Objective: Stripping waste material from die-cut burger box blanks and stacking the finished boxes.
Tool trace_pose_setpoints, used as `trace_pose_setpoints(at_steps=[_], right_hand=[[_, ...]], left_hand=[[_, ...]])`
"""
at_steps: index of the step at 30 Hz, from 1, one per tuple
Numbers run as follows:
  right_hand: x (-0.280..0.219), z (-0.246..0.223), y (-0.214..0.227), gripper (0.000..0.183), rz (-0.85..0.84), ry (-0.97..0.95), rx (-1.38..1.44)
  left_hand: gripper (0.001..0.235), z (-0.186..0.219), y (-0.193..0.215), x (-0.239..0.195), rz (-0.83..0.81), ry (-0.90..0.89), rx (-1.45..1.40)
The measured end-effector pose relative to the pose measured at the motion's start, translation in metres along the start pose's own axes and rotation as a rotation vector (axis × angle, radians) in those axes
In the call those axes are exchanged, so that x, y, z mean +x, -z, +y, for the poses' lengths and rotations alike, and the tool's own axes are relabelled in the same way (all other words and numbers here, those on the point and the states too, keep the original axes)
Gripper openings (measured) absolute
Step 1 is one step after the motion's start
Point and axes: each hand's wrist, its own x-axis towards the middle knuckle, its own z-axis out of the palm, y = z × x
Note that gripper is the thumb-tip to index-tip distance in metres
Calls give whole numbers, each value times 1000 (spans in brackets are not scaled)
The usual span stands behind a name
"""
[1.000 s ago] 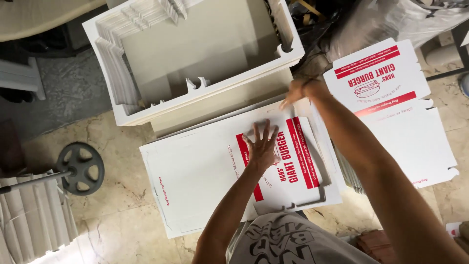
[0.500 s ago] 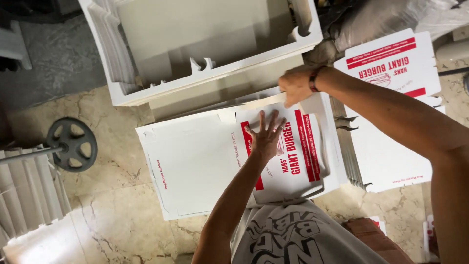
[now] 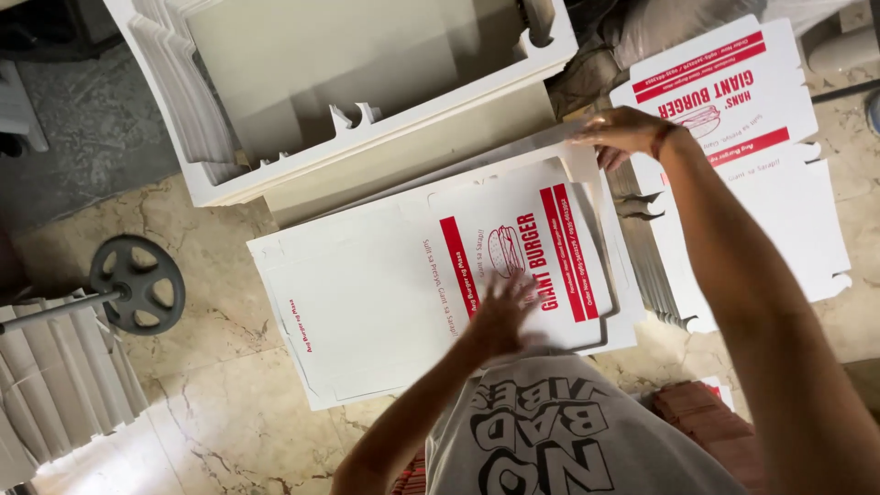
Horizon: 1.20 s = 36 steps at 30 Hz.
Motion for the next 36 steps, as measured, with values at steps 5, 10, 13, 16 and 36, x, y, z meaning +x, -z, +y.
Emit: trace_pose_setpoints(at_steps=[5,10,13,16,36], right_hand=[[-3,103,-63,81,289,-3,237],[21,194,-129,65,741,137,-195],[18,217,-142,60,810,146,-301],[7,224,-160,59,799,105,-265],[-79,131,-513,28,740,-85,954]], left_hand=[[95,49,-18,-31,-106,-200,71],[51,53,-59,-51,102,-180,298],[45,54,-70,-52,162,-181,244],[57,52,-69,-58,50,-157,161],[95,-66,39,-104,-587,-389,4]])
